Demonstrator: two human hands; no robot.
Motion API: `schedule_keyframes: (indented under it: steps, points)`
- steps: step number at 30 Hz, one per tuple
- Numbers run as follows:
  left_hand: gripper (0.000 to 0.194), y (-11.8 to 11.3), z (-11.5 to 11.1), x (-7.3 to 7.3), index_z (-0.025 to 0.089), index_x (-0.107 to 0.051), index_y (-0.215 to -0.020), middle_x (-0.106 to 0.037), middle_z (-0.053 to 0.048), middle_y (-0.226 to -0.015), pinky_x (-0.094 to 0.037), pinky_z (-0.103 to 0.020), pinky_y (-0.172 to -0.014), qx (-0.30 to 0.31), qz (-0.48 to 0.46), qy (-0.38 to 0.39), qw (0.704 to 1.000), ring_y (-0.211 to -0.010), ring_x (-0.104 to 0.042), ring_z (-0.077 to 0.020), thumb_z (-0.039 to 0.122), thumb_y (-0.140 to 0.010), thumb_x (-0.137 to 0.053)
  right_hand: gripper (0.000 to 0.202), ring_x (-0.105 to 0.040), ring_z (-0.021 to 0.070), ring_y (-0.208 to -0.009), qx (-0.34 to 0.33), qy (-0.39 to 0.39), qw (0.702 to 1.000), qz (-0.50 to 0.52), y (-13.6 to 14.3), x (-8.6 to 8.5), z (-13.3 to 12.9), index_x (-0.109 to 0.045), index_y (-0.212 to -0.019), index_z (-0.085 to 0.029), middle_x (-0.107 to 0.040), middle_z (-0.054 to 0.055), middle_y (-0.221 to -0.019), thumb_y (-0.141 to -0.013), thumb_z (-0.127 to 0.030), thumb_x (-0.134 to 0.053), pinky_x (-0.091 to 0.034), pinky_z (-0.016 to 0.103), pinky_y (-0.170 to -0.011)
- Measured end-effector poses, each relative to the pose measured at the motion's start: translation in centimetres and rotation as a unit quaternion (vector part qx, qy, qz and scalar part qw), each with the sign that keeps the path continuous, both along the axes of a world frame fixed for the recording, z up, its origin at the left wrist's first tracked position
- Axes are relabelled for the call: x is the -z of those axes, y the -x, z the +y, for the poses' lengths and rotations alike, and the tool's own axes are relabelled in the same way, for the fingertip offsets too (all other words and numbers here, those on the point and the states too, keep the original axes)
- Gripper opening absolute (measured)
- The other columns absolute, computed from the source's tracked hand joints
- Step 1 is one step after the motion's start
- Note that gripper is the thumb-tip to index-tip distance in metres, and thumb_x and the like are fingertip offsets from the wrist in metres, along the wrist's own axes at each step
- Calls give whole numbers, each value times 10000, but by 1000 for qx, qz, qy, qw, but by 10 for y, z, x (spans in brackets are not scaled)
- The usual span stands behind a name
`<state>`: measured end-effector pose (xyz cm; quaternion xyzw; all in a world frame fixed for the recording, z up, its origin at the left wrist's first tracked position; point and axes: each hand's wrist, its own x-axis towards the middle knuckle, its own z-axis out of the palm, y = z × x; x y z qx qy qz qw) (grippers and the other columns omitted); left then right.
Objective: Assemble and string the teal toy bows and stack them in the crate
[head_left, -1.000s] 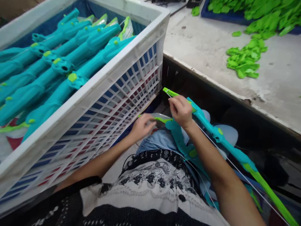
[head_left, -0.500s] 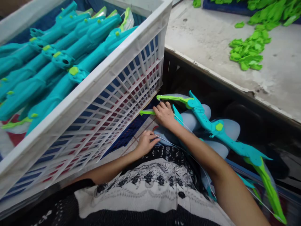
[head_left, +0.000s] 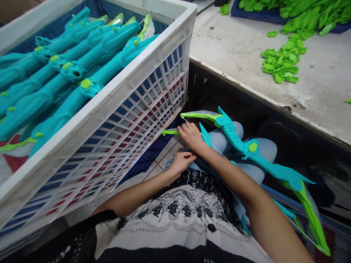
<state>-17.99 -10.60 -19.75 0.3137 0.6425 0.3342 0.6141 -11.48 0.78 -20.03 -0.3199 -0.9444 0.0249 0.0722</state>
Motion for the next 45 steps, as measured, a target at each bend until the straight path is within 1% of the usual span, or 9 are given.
schedule_keyframes:
  steps: [7, 17, 25, 27, 30, 33, 37, 39, 45]
  points:
    - [87, -10, 19, -4, 137, -616, -524, -509, 37, -472, -228, -226, -487, -66, 13, 84, 994, -474, -374, -91, 175, -600, -635, 284, -455, 258, -872, 5, -19, 1000, -25, 1, 2, 1, -561, -1086, -103, -583, 137, -936, -928, -145, -329, -278, 374, -726]
    - [213, 7, 2, -5, 144, -606, -592, -616, -29, -579, -345, -228, -548, -76, -5, 39, 996, -522, -463, -108, 341, -671, -618, 280, -463, 259, -901, 12, 5, 1000, -18, -6, 0, 8, -551, -1138, -111, -591, 139, -991, -916, -200, -406, -280, 376, -758]
    - [237, -2, 15, 9, 147, -537, -469, -467, 33, -433, -255, -218, -478, -93, 43, 38, 994, -455, -376, -85, 242, -667, -626, 332, -497, 265, -919, 18, 27, 999, -27, -3, 1, 4, -516, -1210, -101, -590, 164, -1055, -915, -186, -389, -337, 379, -771]
    - [211, -2, 18, 6, 148, -537, -520, -496, 32, -479, -297, -209, -487, -112, 12, 42, 993, -475, -422, -87, 246, -675, -641, 348, -517, 263, -930, 30, 47, 998, -25, -2, -1, 3, -504, -1235, -109, -588, 169, -1099, -910, -198, -417, -371, 365, -756]
    - [239, 10, 13, -9, 159, -533, -649, -590, 6, -640, -438, -238, -605, -158, -182, 52, 969, -595, -551, -112, 314, -673, -714, 353, -558, 251, -955, 54, 120, 991, 36, -7, -9, 3, -523, -1232, -138, -601, 148, -1150, -894, -236, -491, -423, 342, -761]
    - [283, 34, 3, -31, 167, -561, -748, -552, 28, -616, -478, -258, -621, -177, -337, 45, 924, -538, -516, -84, 330, -651, -770, 370, -608, 204, -939, 66, 285, 933, 211, -20, -16, 2, -564, -1201, -186, -653, 79, -1110, -860, -330, -571, -463, 313, -808]
    - [279, 65, 10, -60, 154, -592, -827, -502, 55, -517, -326, -177, -437, -147, -268, -52, 951, -392, -293, -28, 327, -681, -755, 442, -639, 194, -920, 89, 508, 747, 421, -41, -18, -5, -619, -1122, -192, -680, 59, -1069, -753, -430, -667, -508, 316, -801]
    - [332, 74, 25, -71, 156, -584, -893, -561, 36, -535, -277, -171, -417, -120, -208, -107, 965, -382, -292, -28, 341, -677, -756, 448, -646, 199, -907, 119, 554, 685, 458, -47, -18, -8, -634, -1090, -195, -680, 68, -1072, -717, -434, -695, -523, 317, -766]
    - [279, 72, 71, -90, 137, -591, -785, -617, -9, -571, -281, -184, -425, -36, -78, -230, 969, -427, -428, -53, 380, -718, -710, 451, -660, 204, -860, 152, 572, 655, 470, -52, -19, -13, -648, -1061, -209, -690, 72, -1040, -681, -442, -723, -534, 322, -733]
